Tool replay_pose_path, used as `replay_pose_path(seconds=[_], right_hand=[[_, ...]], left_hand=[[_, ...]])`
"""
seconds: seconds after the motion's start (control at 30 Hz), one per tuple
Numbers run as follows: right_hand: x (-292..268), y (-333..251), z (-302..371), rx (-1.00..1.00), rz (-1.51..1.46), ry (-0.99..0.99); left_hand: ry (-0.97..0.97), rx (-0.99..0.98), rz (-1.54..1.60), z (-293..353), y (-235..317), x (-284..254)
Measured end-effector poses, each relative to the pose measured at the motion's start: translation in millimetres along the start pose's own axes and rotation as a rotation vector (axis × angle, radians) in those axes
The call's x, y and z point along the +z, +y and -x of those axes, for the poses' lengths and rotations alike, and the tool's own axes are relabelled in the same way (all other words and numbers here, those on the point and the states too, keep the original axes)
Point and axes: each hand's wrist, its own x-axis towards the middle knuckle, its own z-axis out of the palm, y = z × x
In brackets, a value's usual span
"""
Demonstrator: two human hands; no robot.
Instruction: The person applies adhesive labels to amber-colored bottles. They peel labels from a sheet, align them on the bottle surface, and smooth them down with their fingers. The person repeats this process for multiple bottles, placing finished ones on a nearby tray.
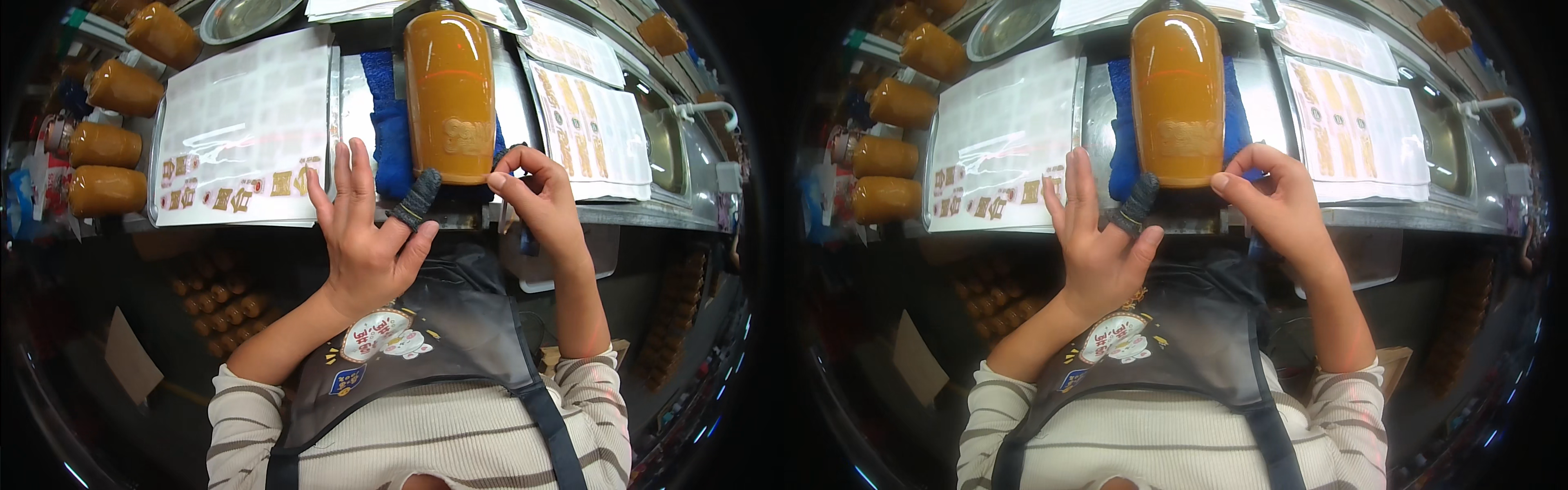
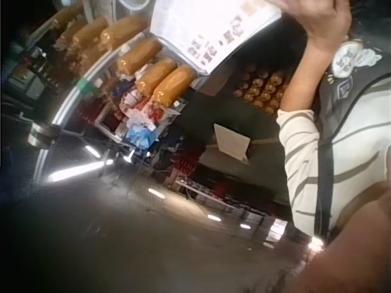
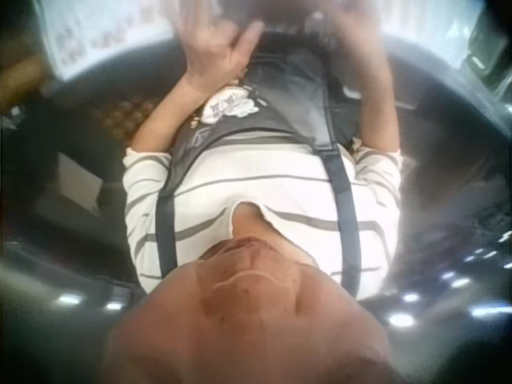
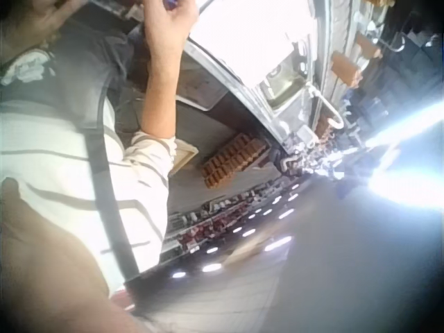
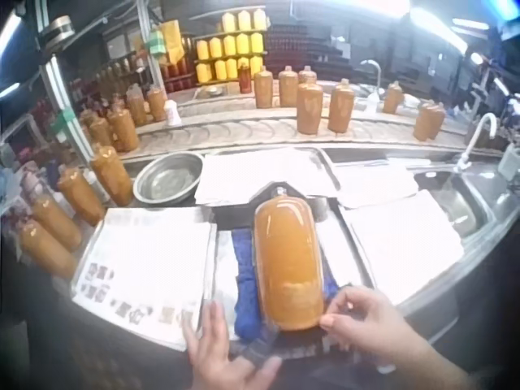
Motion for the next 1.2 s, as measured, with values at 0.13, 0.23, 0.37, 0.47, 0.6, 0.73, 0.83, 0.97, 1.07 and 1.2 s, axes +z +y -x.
replay_pose_path(seconds=[0.13,0.23,0.37,0.47,0.6,0.73,0.83,0.97,1.07,1.2], right_hand=[[-8,7,-1,0.010,-0.073,-0.017],[-10,11,-2,-0.017,-0.082,-0.032],[-10,19,-5,-0.073,-0.071,-0.023],[-8,13,-6,-0.049,-0.058,-0.033],[-7,17,-5,-0.041,-0.071,-0.011],[-11,8,3,0.001,-0.024,-0.038],[-12,7,-2,-0.069,0.067,-0.062],[-17,-2,1,-0.111,0.070,-0.087],[-21,-10,7,-0.064,0.033,-0.092],[-22,-13,10,-0.052,-0.018,-0.081]], left_hand=[[-0.018,0.111,-0.062,-13,1,-8],[-0.053,0.170,-0.099,-22,4,-14],[-0.040,0.240,-0.104,-36,8,-15],[-0.045,0.303,-0.187,-44,10,-13],[-0.093,0.387,-0.242,-62,23,-12],[0.072,0.377,-0.164,-71,14,15],[0.124,0.251,0.005,-62,2,16],[0.061,0.089,0.264,-39,-22,16],[0.023,0.074,0.235,-12,-25,9],[0.004,0.129,0.171,-3,-27,15]])
